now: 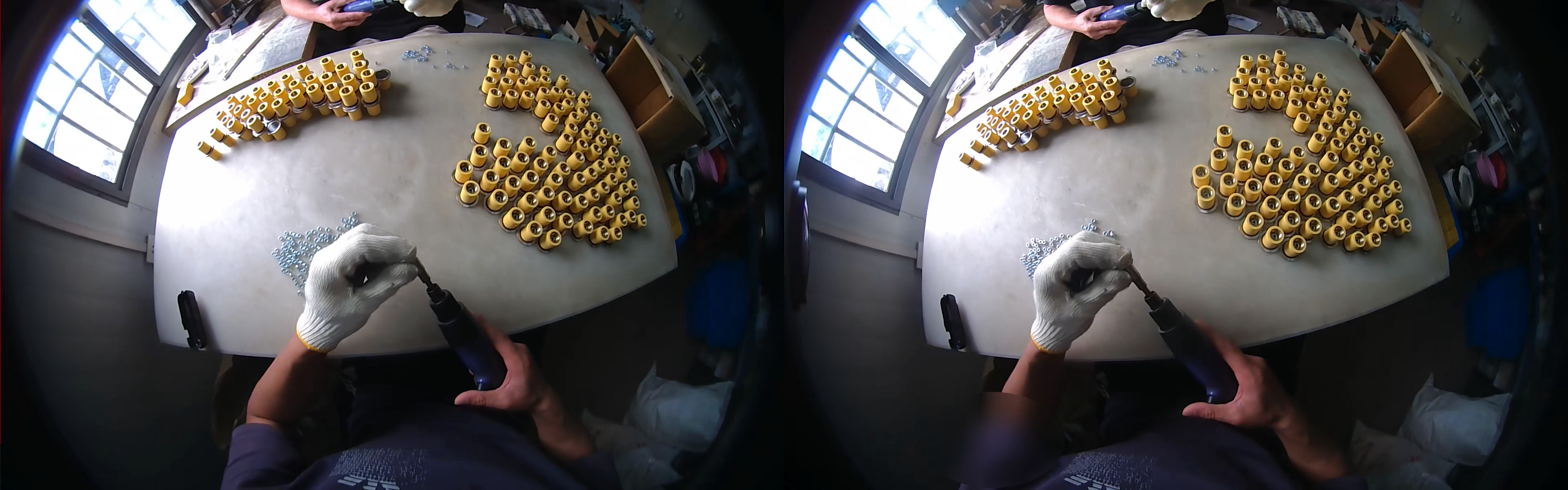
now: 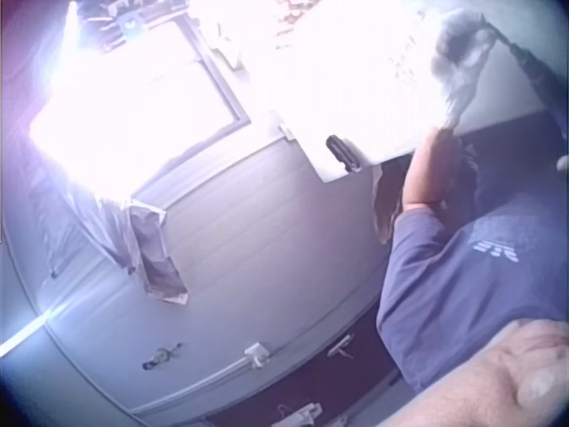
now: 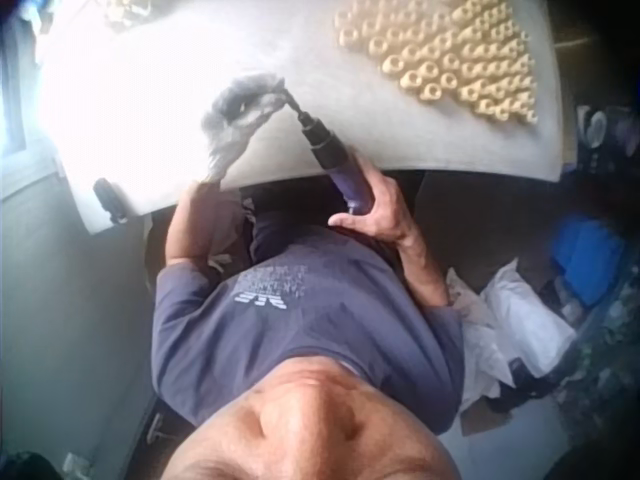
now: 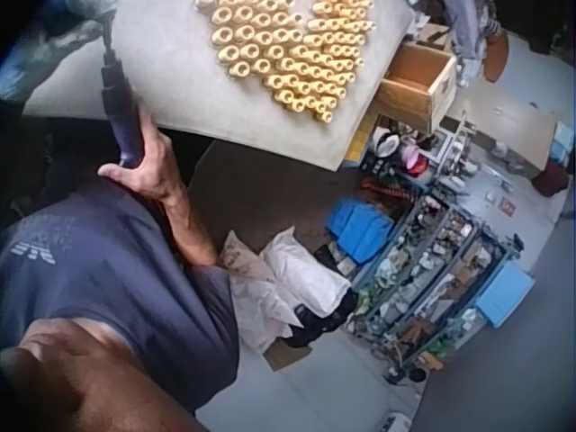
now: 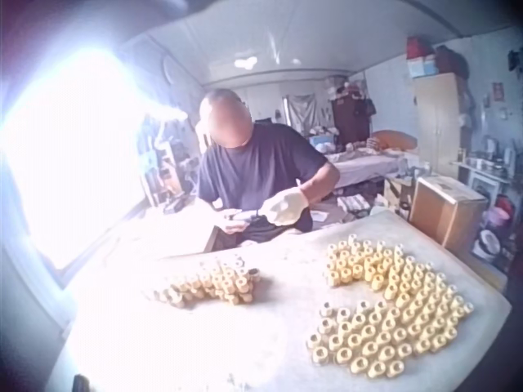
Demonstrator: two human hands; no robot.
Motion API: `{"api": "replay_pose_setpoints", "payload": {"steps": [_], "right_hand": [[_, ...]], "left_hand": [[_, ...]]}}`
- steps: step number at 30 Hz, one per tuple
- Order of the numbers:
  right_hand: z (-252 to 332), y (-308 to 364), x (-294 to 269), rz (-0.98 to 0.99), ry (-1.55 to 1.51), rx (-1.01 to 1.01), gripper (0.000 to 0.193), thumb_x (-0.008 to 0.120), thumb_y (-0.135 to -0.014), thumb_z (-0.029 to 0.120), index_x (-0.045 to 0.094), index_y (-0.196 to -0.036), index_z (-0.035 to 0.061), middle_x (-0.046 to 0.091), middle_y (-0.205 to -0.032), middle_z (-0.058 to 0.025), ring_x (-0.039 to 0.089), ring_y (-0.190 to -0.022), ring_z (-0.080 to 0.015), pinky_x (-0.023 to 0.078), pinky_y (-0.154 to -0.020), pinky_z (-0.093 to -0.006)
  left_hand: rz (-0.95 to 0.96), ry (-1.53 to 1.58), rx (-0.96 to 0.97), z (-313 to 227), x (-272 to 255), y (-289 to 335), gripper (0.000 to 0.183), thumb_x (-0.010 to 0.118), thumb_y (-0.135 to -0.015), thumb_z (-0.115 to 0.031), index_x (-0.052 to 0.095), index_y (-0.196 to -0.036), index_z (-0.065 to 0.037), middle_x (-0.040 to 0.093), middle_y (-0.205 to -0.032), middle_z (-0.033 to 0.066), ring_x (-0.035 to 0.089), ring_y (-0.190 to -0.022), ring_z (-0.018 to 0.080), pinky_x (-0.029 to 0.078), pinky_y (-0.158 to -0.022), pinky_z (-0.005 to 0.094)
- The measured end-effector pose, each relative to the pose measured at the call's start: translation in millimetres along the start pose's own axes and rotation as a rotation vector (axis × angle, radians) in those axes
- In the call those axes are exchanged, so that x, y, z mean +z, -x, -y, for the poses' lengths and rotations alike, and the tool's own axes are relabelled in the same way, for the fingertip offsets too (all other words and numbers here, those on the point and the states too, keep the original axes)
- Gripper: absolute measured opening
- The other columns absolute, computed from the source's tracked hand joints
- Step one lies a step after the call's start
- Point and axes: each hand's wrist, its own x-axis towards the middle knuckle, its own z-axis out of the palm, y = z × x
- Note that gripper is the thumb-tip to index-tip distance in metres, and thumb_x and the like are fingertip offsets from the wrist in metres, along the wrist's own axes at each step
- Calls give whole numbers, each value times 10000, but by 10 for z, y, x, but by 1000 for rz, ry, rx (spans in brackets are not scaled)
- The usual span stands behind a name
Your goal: The person assembles small yellow components and metal fasteners using an electric screwdriver.
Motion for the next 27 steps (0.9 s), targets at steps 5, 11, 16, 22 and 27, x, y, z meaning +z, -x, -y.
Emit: {"api": "replay_pose_setpoints", "payload": {"steps": [5, 11, 16, 22, 27], "right_hand": [[-21, -8, 11, -18, 32, -29, 1127, 955, -756, 420, 343, -1618, 28, 568, -1501, -242, 599, -1366, -347, 487, -1127, -418], [-72, -37, 33, -39, 94, -86, 1128, 967, -747, 392, 351, -1610, 8, 613, -1445, -245, 658, -1290, -344, 526, -1085, -409], [-97, -11, 38, -20, 54, -95, 1154, 984, -724, 394, 353, -1601, -13, 609, -1447, -255, 655, -1295, -340, 525, -1087, -407], [-183, 33, 50, -34, 18, -65, 1184, 996, -706, 384, 339, -1607, -14, 621, -1438, -245, 652, -1301, -330, 520, -1095, -409], [-107, 34, 66, 10, -10, 22, 1192, 1001, -697, 388, 340, -1611, 0, 622, -1442, -233, 648, -1307, -324, 513, -1103, -409]], "left_hand": [[59, 102, -59, -22, -33, 19, 274, 849, -794, 67, 740, -1033, -12, 733, -990, 102, 701, -898, 193, 559, -797, 325], [86, 151, -72, -9, -73, 78, 290, 872, -790, 48, 727, -1032, -16, 741, -1017, 104, 711, -908, 188, 568, -789, 315], [100, 93, -27, -31, -125, 74, 304, 891, -830, -73, 729, -1087, -56, 710, -920, 25, 646, -769, 62, 517, -664, 244], [-128, -361, -182, 23, -296, -364, 385, 842, -858, -97, 675, -1199, -38, 670, -826, 38, 663, -756, 114, 542, -705, 271], [-262, -761, -38, 723, -637, -1213, 454, 821, -892, -285, 667, -1259, -68, 733, -883, 122, 731, -821, 236, 570, -769, 354]]}}
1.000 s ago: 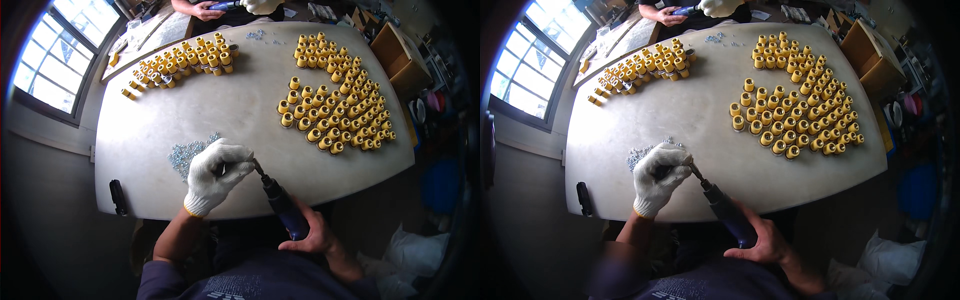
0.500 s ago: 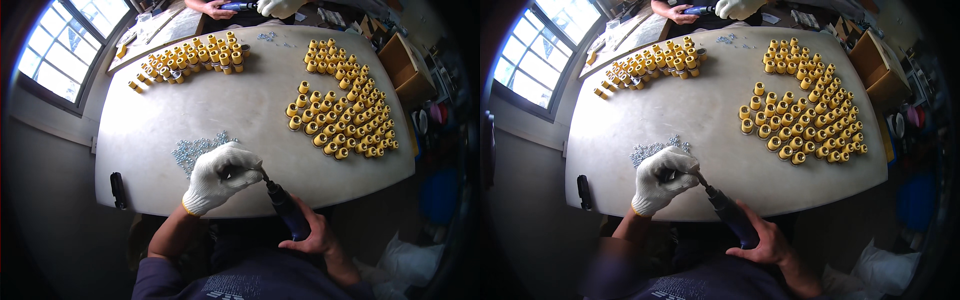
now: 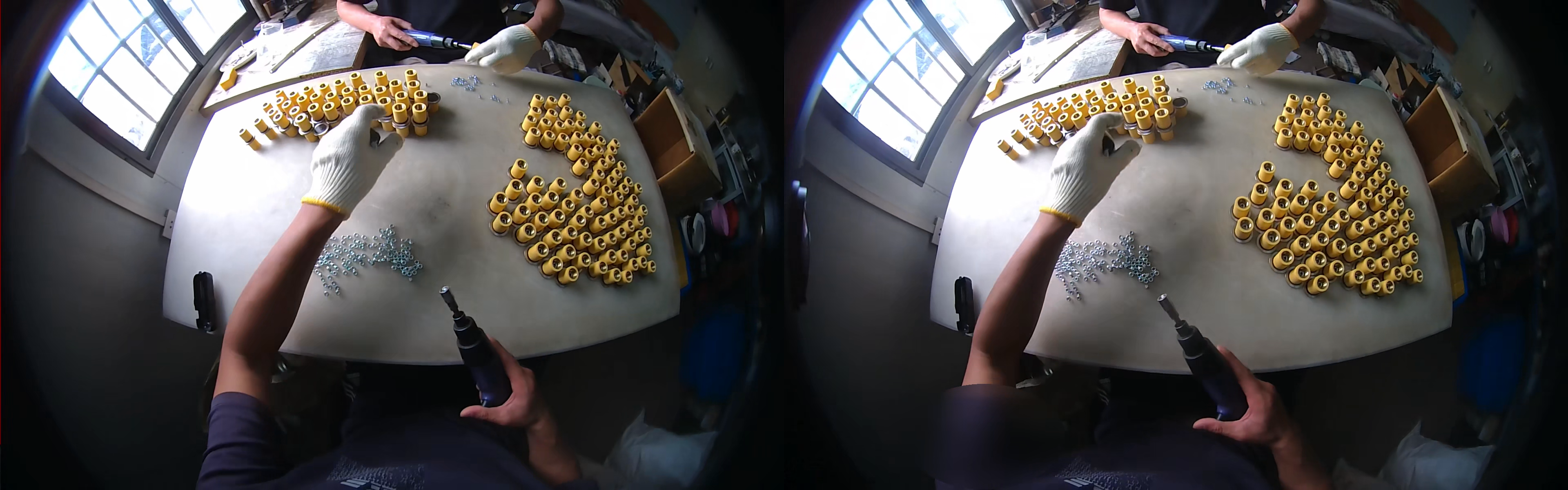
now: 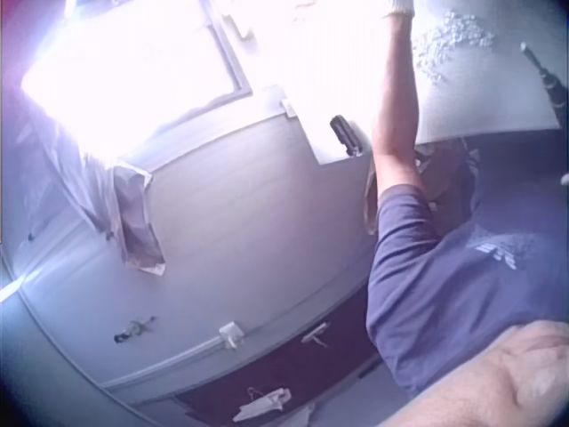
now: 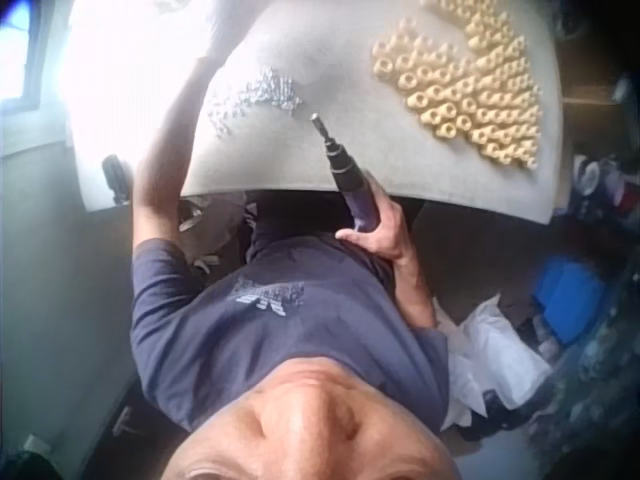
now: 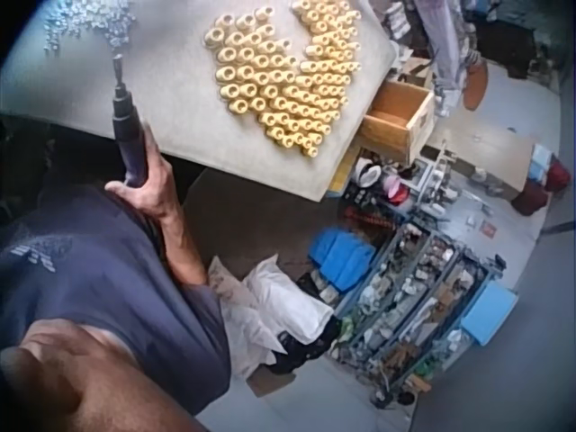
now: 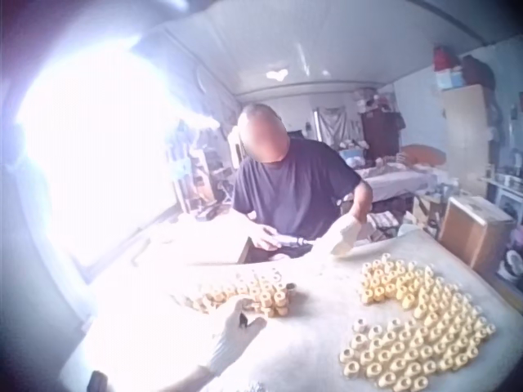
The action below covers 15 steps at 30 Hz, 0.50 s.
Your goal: The person assembles small yellow components and metal fasteners using an electric screwdriver.
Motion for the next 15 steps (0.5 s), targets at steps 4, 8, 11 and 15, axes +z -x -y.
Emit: {"api": "replay_pose_setpoints", "payload": {"steps": [4, 8, 11, 15], "right_hand": [[46, -9, -12, 4, 30, 12, 1192, 1001, -695, 387, 341, -1615, 16, 627, -1443, -219, 654, -1300, -319, 515, -1100, -405], [18, 20, -20, -18, 21, 30, 1189, 999, -695, 394, 345, -1612, 14, 628, -1442, -218, 657, -1297, -319, 518, -1096, -401], [10, 16, -23, -28, 6, 3, 1187, 998, -696, 401, 348, -1611, 15, 625, -1444, -222, 657, -1296, -326, 518, -1096, -403], [-3, 5, -31, -43, 26, -51, 1186, 996, -699, 402, 345, -1613, 15, 624, -1447, -223, 657, -1296, -327, 517, -1095, -404]], "left_hand": [[-9, -142, 50, 205, 343, -365, 437, 778, -901, -354, 675, -1247, -109, 761, -1055, 170, 746, -948, 339, 575, -847, 437], [73, -210, 6, 259, 492, -509, 376, 774, -890, -344, 689, -1176, -116, 759, -1050, 156, 736, -976, 352, 572, -848, 445], [55, -138, 18, 238, 464, -514, 299, 760, -902, -297, 699, -1119, -101, 759, -1041, 148, 738, -967, 332, 566, -852, 437], [-56, 199, 95, 181, 233, -351, 265, 748, -904, -187, 677, -1118, -48, 725, -915, 93, 699, -737, 227, 546, -675, 372]]}}
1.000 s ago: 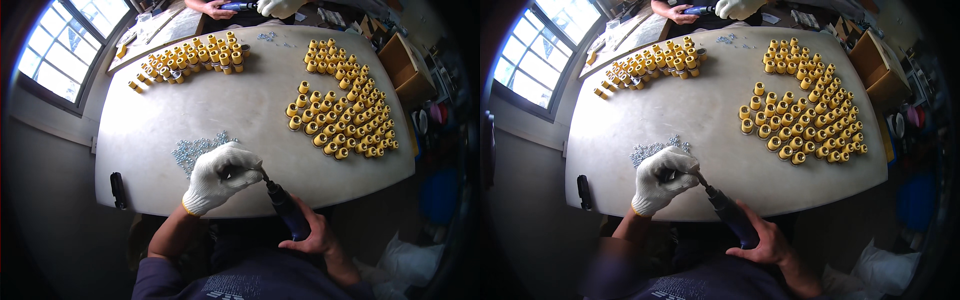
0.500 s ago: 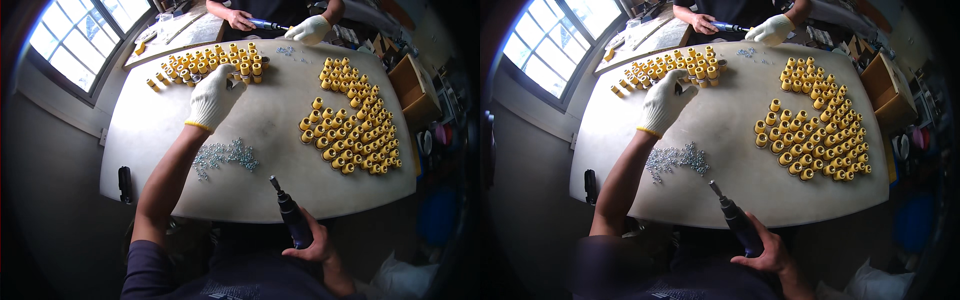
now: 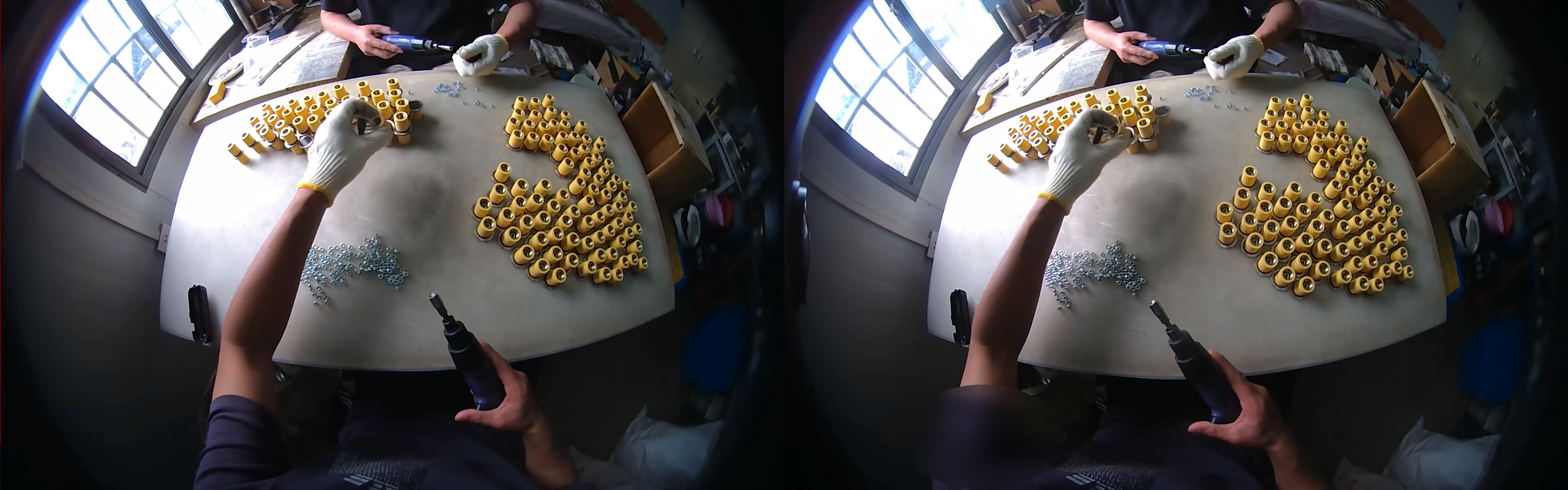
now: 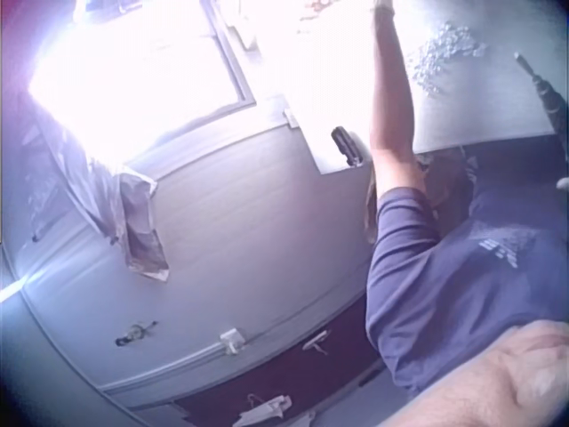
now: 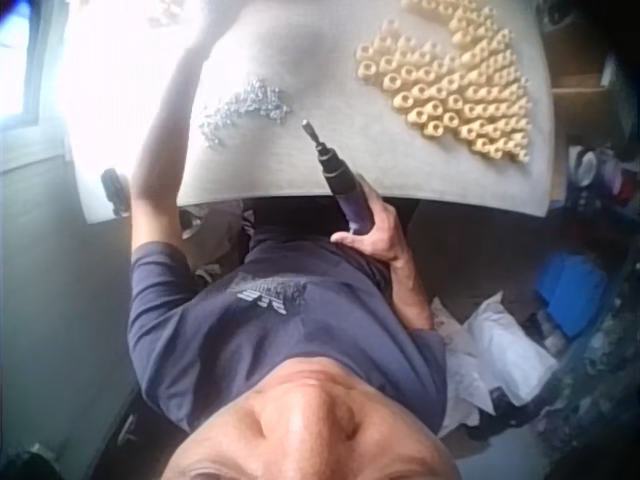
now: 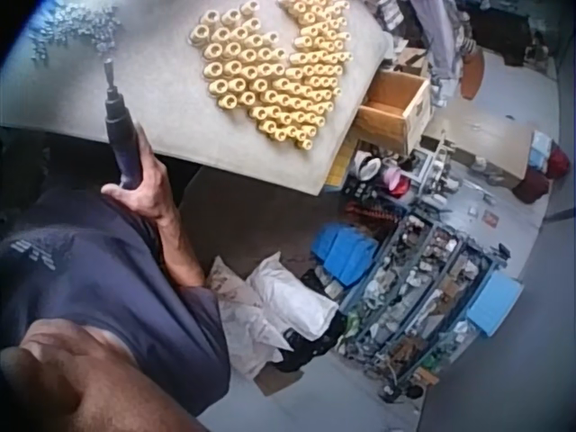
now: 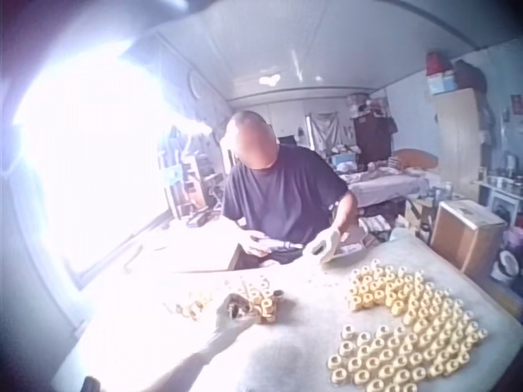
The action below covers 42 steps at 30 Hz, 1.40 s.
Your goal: The person assembles small yellow components and metal fasteners using an electric screwdriver.
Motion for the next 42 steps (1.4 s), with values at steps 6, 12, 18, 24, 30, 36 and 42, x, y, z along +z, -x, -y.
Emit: {"api": "replay_pose_setpoints", "payload": {"steps": [6, 12, 18, 24, 30, 36, 42], "right_hand": [[-2, 2, 0, 14, -7, 11, 1184, 993, -706, 397, 339, -1616, 14, 615, -1456, -230, 652, -1303, -328, 513, -1098, -406], [43, 13, 29, 5, 19, 19, 1199, 998, -695, 415, 347, -1607, -11, 642, -1189, -150, 652, -1032, -237, 541, -913, -361], [182, -57, 49, 11, 98, -47, 1123, 964, -746, 402, 361, -1597, -15, 606, -1446, -263, 654, -1293, -361, 527, -1082, -413], [288, -131, 59, 22, 199, -102, 1067, 948, -762, 367, 385, -1585, -13, 604, -1440, -270, 632, -1308, -393, 528, -1092, -425], [303, -150, 81, 18, 216, -163, 1047, 944, -761, 335, 394, -1582, -10, 599, -1442, -271, 626, -1309, -396, 533, -1091, -434], [277, -160, 94, 31, 237, -147, 1053, 943, -756, 319, 384, -1591, 2, 592, -1450, -267, 625, -1307, -399, 544, -1078, -435], [285, -107, 65, 67, 247, -112, 1058, 938, -763, 317, 369, -1602, 14, 606, -1427, -274, 638, -1282, -408, 552, -1064, -437]], "left_hand": [[397, 1442, -627, -474, -605, 615, 281, 665, -978, -126, 630, -1231, -9, 515, -806, -19, 372, -571, 26, 293, -488, 174], [308, 1616, -848, -726, -582, 1074, 281, 592, -1007, -240, 621, -1219, -57, 509, -859, 38, 429, -608, 112, 320, -434, 227], [491, 1469, -1015, -743, -630, 1325, 288, 546, -1053, -352, 593, -996, -73, 462, -712, 23, 355, -497, 83, 240, -380, 237], [582, 1170, -930, -982, -698, 1371, 387, 515, -1102, -397, 562, -909, -64, 457, -648, 19, 313, -450, 54, 225, -377, 226], [615, 1049, -806, -1016, -714, 1409, 399, 504, -1112, -399, 582, -931, -51, 496, -660, 25, 321, -425, 48, 251, -380, 230], [702, 858, -783, -1082, -765, 1394, 337, 543, -1106, -352, 609, -978, -48, 525, -697, 10, 434, -490, 62, 340, -450, 231], [733, 621, -453, -1111, -738, 1448, 283, 557, -1107, -281, 598, -987, -29, 596, -742, 23, 579, -637, 117, 490, -623, 294]]}}
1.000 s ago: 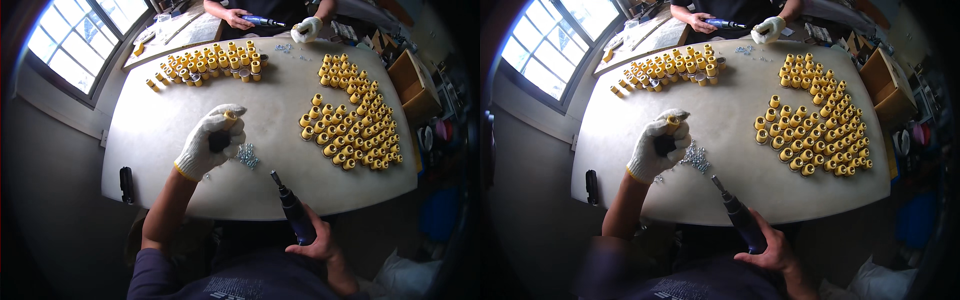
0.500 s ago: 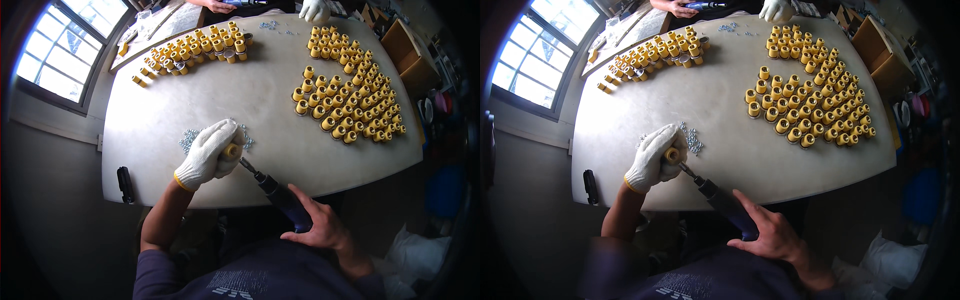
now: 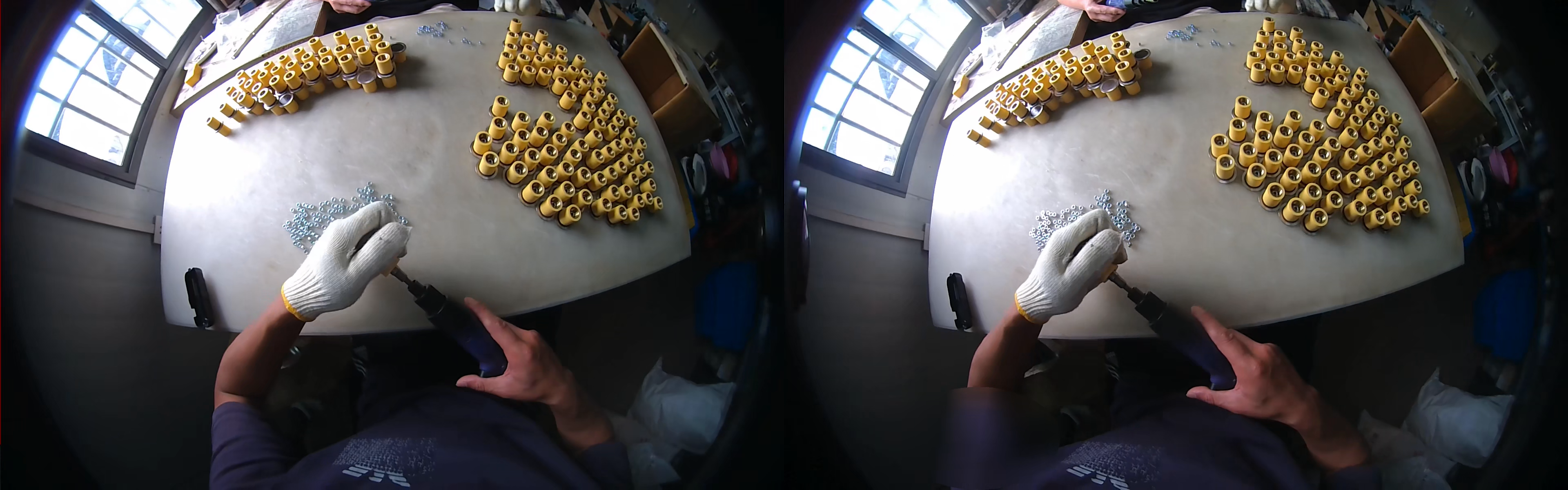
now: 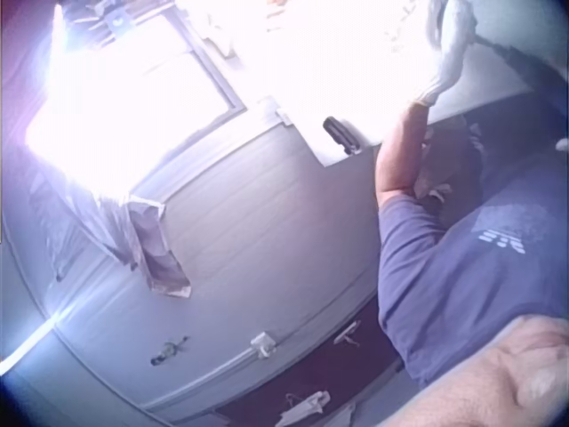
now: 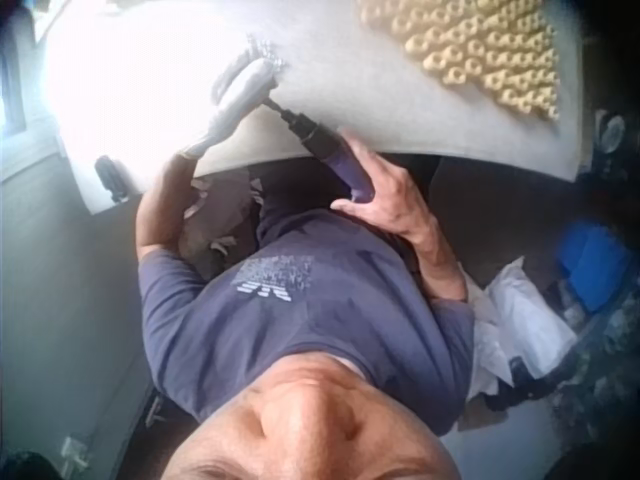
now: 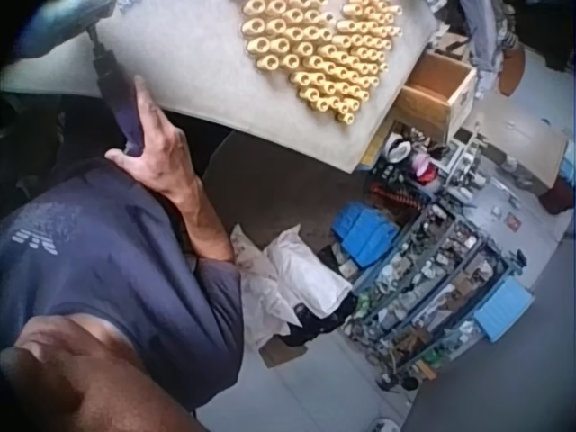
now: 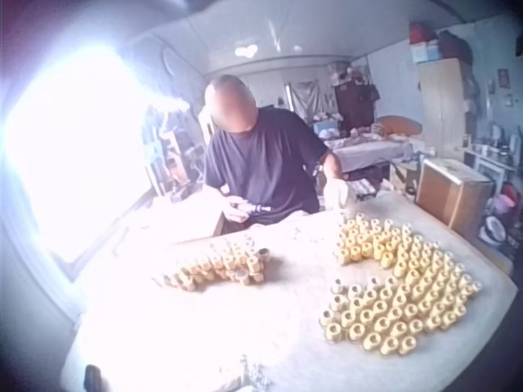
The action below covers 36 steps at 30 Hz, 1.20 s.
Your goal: The person assembles small yellow components and metal fasteners using an electric screwdriver.
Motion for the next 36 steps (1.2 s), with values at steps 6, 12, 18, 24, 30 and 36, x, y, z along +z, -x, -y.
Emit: {"api": "replay_pose_setpoints", "payload": {"steps": [6, 12, 18, 24, 30, 36], "right_hand": [[10, 39, -6, 65, -93, 22, 1050, 927, -791, 329, 351, -1605, -3, 609, -1419, -286, 644, -1270, -421, 547, -1065, -429], [-52, 84, 48, 107, -223, 22, 1040, 915, -819, 337, 340, -1610, -16, 621, -1411, -261, 664, -1251, -369, 549, -1050, -394], [-149, 184, 54, 431, -1176, 435, 1033, 922, -823, 286, 327, -1617, -3, 657, -1012, -110, 655, -755, -164, 570, -727, -301], [-227, 167, 38, 495, -1473, 446, 1052, 931, -805, 257, 311, -1619, 10, 637, -979, -121, 623, -695, -155, 545, -659, -292], [-100, 115, -270, 268, -383, 196, 1136, 945, -766, 412, 317, -1623, 9, 581, -1470, -244, 654, -1256, -351, 524, -1068, -392], [-83, 246, -381, 210, -151, 134, 1146, 940, -764, 438, 313, -1629, 22, 559, -1512, -244, 625, -1321, -375, 502, -1117, -402]], "left_hand": [[25, -112, 32, -40, 11, 32, 294, 522, -1109, -239, 606, -943, -11, 614, -815, 43, 609, -708, 103, 517, -655, 279], [59, -133, 91, 7, 22, 38, 258, 526, -1101, -192, 583, -928, -8, 620, -789, 66, 604, -657, 120, 516, -627, 293], [111, -84, 303, 22, 6, 31, 221, 541, -1080, -154, 556, -915, -7, 615, -753, 79, 591, -605, 155, 498, -590, 304], [139, -60, 208, -44, -25, -12, 201, 611, -1049, -167, 588, -946, 4, 645, -793, 77, 628, -675, 165, 517, -642, 311], [451, -42, 153, -54, -287, -275, 260, 747, -990, -247, 695, -1053, 0, 759, -975, 94, 718, -894, 172, 567, -826, 316], [476, -210, 133, -241, -390, -503, 220, 803, -887, -123, 756, -1073, -15, 777, -997, 79, 724, -915, 163, 577, -838, 295]]}}
